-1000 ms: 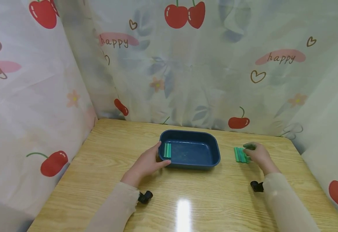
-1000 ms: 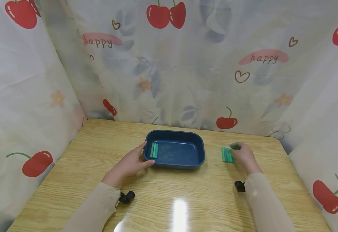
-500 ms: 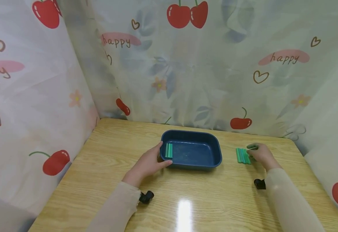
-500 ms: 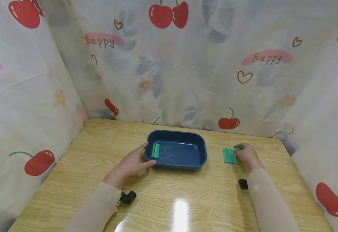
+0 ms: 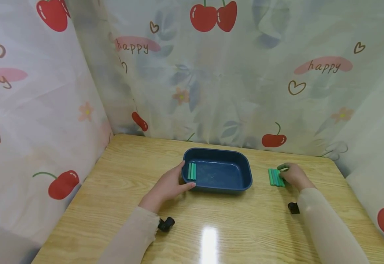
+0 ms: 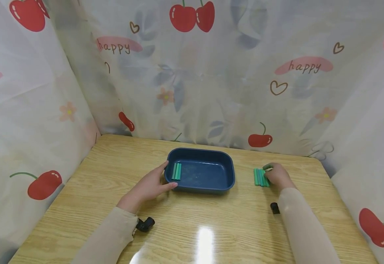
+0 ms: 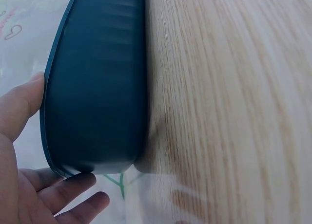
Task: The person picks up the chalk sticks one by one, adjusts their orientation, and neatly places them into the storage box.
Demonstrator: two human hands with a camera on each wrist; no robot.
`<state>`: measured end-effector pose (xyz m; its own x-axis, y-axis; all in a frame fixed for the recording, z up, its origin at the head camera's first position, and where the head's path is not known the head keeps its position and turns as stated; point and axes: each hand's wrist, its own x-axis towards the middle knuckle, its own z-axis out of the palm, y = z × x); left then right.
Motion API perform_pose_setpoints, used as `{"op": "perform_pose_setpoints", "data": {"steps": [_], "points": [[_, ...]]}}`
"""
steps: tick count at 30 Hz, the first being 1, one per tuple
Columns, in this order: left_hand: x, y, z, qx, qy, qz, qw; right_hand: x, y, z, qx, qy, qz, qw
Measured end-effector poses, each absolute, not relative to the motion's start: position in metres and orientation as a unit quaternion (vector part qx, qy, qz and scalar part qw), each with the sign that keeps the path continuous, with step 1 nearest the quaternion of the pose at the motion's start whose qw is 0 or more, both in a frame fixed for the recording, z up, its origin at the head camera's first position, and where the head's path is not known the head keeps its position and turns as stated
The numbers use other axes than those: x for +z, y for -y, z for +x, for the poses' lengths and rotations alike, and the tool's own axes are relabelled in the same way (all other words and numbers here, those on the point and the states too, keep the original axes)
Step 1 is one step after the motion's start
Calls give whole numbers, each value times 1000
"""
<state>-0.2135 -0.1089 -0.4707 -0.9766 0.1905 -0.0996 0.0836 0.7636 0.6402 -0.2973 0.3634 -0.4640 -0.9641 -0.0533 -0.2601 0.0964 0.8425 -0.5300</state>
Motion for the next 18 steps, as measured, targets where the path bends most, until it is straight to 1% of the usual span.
{"op": "perform_pose_setpoints", "data": {"steps": [9, 18], "points": [[-471, 109, -213, 340, -934, 73, 79, -467, -364, -304, -266, -954, 18, 140], [-469, 109, -212, 345, -932, 71, 81, -465, -367, -303, -245, -959, 14, 144]]}}
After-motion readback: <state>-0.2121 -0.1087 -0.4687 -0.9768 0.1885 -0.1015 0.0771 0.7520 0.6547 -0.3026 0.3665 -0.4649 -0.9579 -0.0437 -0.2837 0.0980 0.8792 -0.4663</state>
